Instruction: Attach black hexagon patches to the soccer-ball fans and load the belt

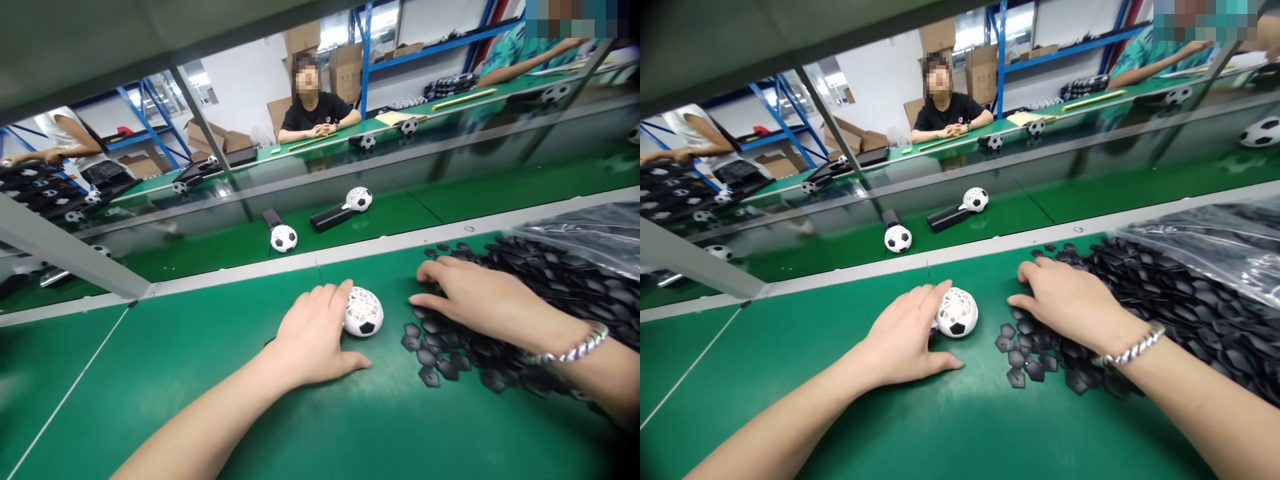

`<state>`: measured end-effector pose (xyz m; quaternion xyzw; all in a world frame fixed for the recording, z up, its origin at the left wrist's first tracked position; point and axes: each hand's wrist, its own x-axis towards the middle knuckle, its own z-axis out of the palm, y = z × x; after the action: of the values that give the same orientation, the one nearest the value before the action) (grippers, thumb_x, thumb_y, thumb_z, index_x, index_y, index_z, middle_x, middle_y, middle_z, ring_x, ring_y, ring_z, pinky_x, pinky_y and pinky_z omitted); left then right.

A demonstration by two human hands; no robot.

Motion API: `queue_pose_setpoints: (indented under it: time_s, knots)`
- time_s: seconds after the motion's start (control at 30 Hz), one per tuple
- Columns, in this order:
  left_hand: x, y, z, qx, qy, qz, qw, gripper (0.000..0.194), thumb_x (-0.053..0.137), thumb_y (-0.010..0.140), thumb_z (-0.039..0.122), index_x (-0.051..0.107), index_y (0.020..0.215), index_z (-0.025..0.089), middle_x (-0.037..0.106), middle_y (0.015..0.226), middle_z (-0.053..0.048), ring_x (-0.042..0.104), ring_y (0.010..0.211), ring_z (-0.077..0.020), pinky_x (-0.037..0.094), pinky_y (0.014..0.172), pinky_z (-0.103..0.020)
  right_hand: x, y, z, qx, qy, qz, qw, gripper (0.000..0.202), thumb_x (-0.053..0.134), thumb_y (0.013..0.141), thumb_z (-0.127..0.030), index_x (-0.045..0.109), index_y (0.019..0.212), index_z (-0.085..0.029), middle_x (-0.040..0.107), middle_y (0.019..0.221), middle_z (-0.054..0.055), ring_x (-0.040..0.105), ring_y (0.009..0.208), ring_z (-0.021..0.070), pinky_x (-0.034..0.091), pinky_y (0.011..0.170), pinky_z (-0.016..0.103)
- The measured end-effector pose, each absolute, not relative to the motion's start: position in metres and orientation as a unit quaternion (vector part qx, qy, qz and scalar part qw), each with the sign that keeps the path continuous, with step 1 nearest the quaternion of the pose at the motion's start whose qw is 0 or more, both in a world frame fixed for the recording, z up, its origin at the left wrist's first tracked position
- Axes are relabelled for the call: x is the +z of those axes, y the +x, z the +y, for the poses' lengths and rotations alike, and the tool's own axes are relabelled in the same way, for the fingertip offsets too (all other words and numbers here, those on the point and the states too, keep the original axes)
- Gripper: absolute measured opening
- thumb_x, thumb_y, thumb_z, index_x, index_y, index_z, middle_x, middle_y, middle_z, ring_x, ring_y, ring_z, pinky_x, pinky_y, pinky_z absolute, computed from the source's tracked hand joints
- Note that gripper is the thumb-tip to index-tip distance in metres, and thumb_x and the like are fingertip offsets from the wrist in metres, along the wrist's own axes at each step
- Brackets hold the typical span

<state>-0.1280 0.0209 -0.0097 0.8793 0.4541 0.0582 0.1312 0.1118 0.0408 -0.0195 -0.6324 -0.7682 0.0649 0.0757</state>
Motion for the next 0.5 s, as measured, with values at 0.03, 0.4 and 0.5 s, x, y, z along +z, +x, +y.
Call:
queue_pose_setpoints:
  time_s: [0.03,0.4,0.5]
  knots:
    - [-0.01,-0.128,0.021,0.048,0.888,0.439,0.124,0.095,0.068,0.06,0.055,0.025,0.135,0.014,0.051,0.12,-0.014,0.048,0.107,-0.0334,0.04,0.091,-0.048,-0.021,0.116,0.042,0.056,-0.643,-0.762,0.051,0.02,0.059,0.074,-0.041,0.057,0.081,-0.022,0.061,0.082,0.006,0.058,0.067,0.0248,0.037,0.049,0.031]
    - [0.004,-0.16,0.041,0.044,0.919,0.363,0.147,0.061,0.044,0.078,0.007,0.032,0.133,0.032,0.052,0.122,-0.002,0.041,0.107,-0.0231,0.034,0.091,-0.04,-0.019,0.108,0.04,0.156,-0.561,-0.811,0.055,0.013,0.048,0.08,-0.016,0.048,0.068,-0.022,0.059,0.068,-0.001,0.053,0.061,0.0161,0.034,0.052,0.026]
    - [-0.003,-0.155,0.04,0.061,0.911,0.385,0.138,0.062,0.037,0.076,0.001,0.035,0.131,0.028,0.057,0.112,-0.003,0.042,0.1,-0.0214,0.034,0.088,-0.039,-0.015,0.102,0.037,0.198,-0.541,-0.812,0.094,0.013,0.045,0.083,-0.019,0.045,0.07,-0.022,0.055,0.06,-0.004,0.05,0.054,0.0141,0.033,0.049,0.024]
